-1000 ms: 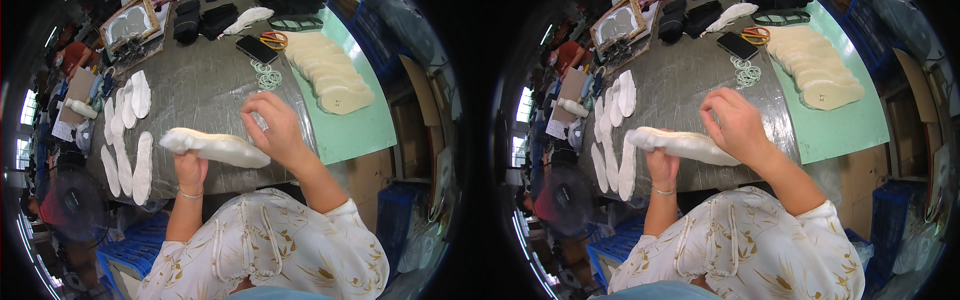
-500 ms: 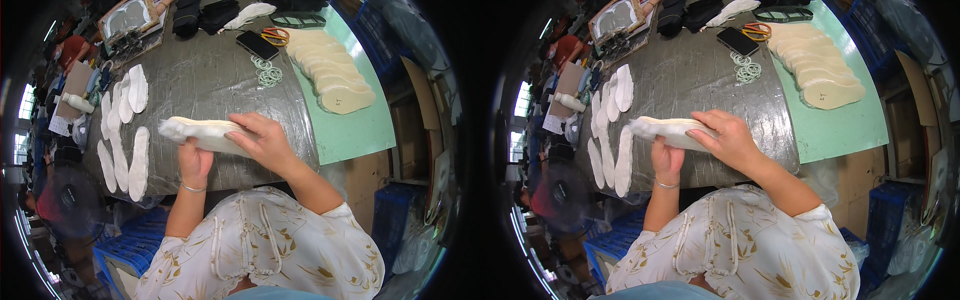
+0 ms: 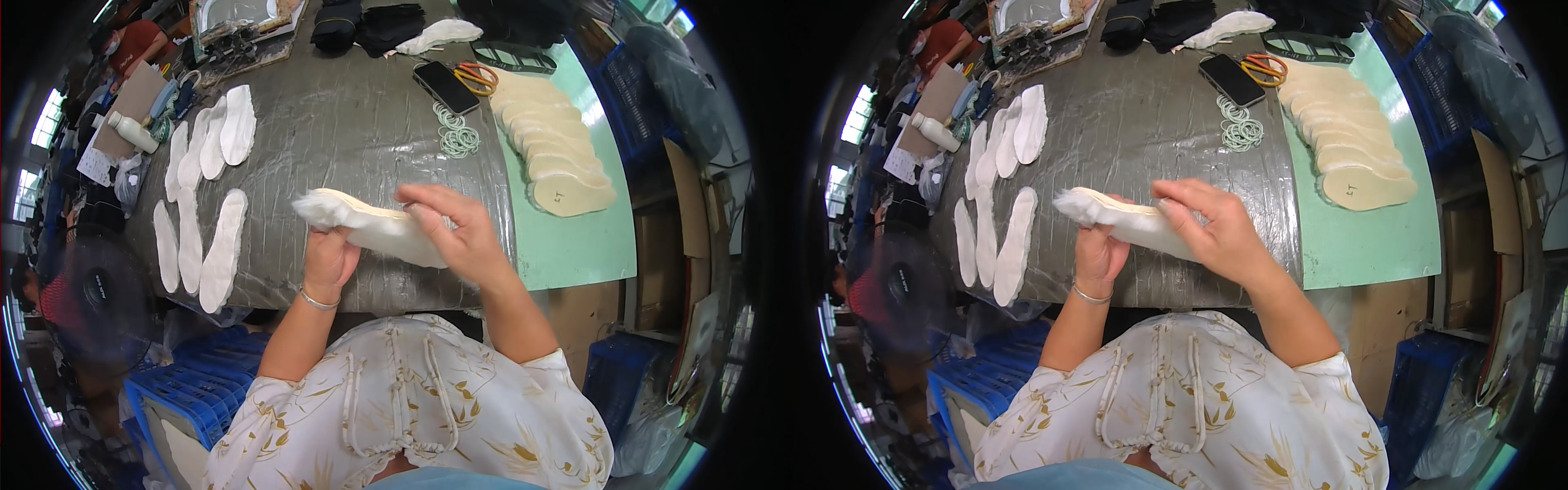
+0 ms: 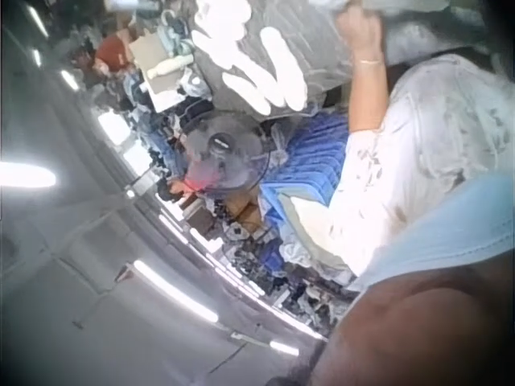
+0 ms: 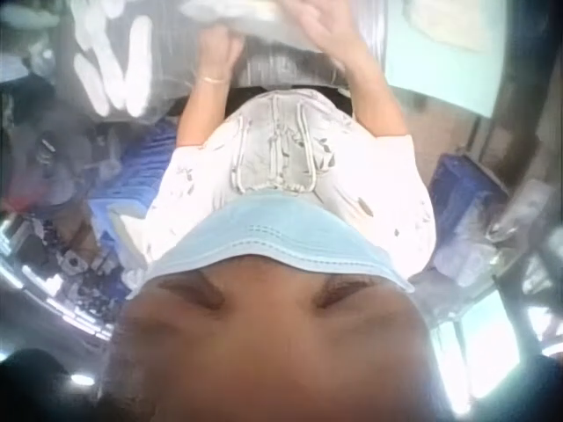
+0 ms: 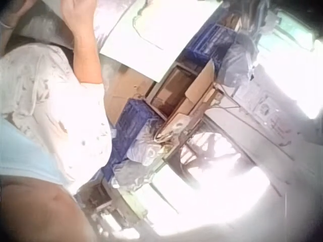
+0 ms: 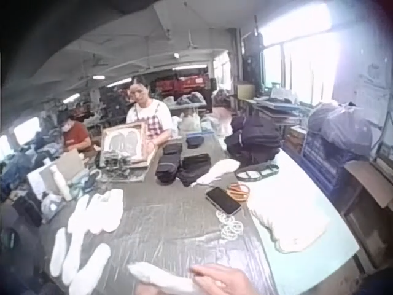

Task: Layering shoe insoles with fuzzy lining material and trimming the excess edges using scissors.

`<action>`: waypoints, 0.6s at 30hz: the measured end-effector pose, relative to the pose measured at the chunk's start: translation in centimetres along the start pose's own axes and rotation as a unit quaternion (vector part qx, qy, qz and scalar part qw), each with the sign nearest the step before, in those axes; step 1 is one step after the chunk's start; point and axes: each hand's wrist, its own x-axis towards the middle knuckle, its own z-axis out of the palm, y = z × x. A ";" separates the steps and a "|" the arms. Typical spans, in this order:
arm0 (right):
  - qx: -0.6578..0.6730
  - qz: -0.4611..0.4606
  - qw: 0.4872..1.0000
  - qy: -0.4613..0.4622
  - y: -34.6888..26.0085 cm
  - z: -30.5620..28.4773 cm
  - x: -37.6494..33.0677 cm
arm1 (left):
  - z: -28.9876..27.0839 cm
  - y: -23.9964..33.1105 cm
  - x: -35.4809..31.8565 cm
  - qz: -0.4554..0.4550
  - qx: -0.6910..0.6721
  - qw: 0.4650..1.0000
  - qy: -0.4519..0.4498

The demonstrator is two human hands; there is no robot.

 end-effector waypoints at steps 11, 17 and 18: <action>-0.028 -0.080 0.996 0.015 -2.8 1.5 1.7 | 2.3 2.4 1.2 0.065 0.107 0.989 -0.076; -0.075 -0.195 0.974 -0.087 -2.5 -0.5 1.6 | 5.7 6.0 1.7 0.167 0.319 0.906 -0.222; -0.076 -0.194 0.974 -0.087 -2.4 -0.5 1.6 | 5.9 6.2 1.6 0.167 0.317 0.907 -0.223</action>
